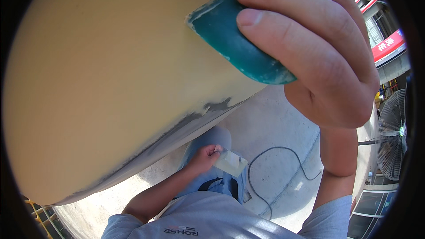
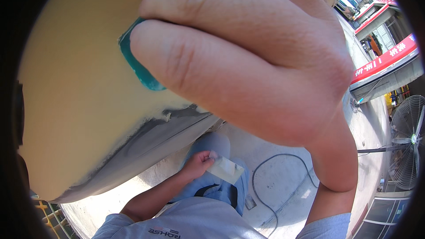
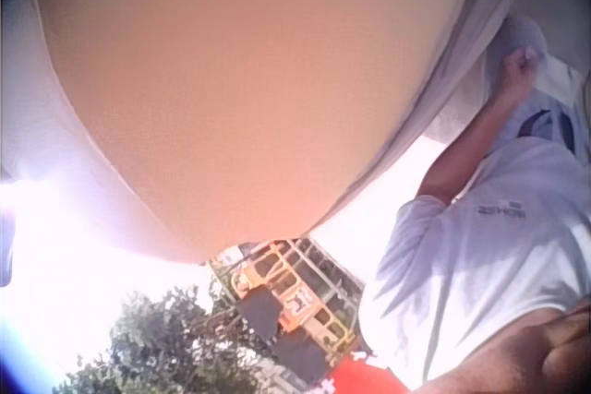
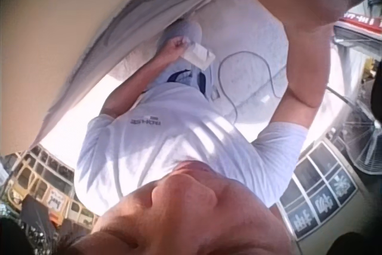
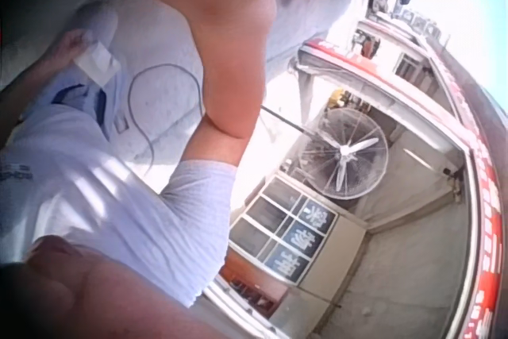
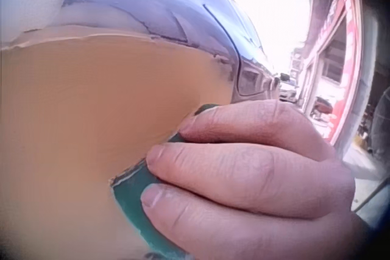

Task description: The person mixes body filler on a metal spreader and applies it to a car's rear quarter panel. They then use a sanding block to smooth the filler on the panel and the open trunk lid.

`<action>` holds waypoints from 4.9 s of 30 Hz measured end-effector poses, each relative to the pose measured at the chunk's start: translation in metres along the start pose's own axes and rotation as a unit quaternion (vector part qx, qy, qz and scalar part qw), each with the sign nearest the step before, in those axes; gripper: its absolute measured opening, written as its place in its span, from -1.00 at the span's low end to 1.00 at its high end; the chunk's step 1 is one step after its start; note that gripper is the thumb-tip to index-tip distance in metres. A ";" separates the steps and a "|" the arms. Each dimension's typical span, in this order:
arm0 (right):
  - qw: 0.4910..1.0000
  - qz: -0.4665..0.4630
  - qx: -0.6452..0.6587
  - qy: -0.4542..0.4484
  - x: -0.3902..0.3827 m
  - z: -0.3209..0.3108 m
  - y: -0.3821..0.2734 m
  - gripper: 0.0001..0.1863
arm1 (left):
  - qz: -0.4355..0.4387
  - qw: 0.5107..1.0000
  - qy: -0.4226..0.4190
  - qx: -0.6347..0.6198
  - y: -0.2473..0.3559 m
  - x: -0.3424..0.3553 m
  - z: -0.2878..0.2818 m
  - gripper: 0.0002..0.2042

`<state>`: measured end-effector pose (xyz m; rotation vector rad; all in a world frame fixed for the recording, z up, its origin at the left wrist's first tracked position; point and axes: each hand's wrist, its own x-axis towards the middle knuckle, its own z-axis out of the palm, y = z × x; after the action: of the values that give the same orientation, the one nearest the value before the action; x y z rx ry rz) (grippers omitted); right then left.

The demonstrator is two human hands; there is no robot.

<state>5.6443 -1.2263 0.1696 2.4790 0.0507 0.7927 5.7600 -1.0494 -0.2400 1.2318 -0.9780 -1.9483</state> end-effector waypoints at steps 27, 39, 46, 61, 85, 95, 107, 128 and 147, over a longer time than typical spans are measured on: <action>0.987 -0.065 -0.021 -0.148 -0.180 0.006 0.009 -0.82 | 0.026 0.999 0.021 -0.007 0.011 -0.005 0.006 -0.79; 0.929 0.366 0.047 -0.038 -0.251 -0.027 -0.048 -0.75 | 0.022 1.000 -0.010 0.000 0.046 -0.010 0.014 -0.80; 0.454 0.681 0.490 0.300 -0.249 -0.050 -0.121 -0.74 | 0.158 0.982 -0.037 -0.095 0.143 -0.039 0.058 -0.81; 0.671 0.579 0.464 0.016 -0.235 -0.106 -0.140 -0.74 | 0.242 0.969 0.015 0.036 0.209 -0.041 0.085 -0.85; 0.272 0.729 0.522 0.350 -0.239 -0.023 -0.104 -0.72 | 0.070 0.993 -0.100 0.001 0.112 -0.023 0.056 -0.77; 0.347 0.721 0.461 0.384 -0.277 -0.037 -0.145 -0.77 | 0.046 0.995 -0.042 -0.077 0.082 -0.042 0.032 -0.75; 0.081 0.761 0.318 0.559 -0.427 -0.068 -0.365 -0.76 | 0.094 0.988 0.001 -0.125 0.074 -0.084 0.048 -0.74; -0.164 0.797 0.382 0.438 -0.254 -0.147 -0.409 -0.71 | 0.007 0.987 0.076 -0.143 0.223 -0.231 0.142 -0.72; 0.458 0.744 0.420 0.245 0.161 -0.378 -0.228 -0.80 | 0.210 0.921 0.220 -0.241 0.444 -0.567 0.145 -0.81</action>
<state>5.5972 -0.8196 0.4004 2.2589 -2.3145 2.6137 5.8865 -0.7879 0.4351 1.0030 -0.4402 -1.3727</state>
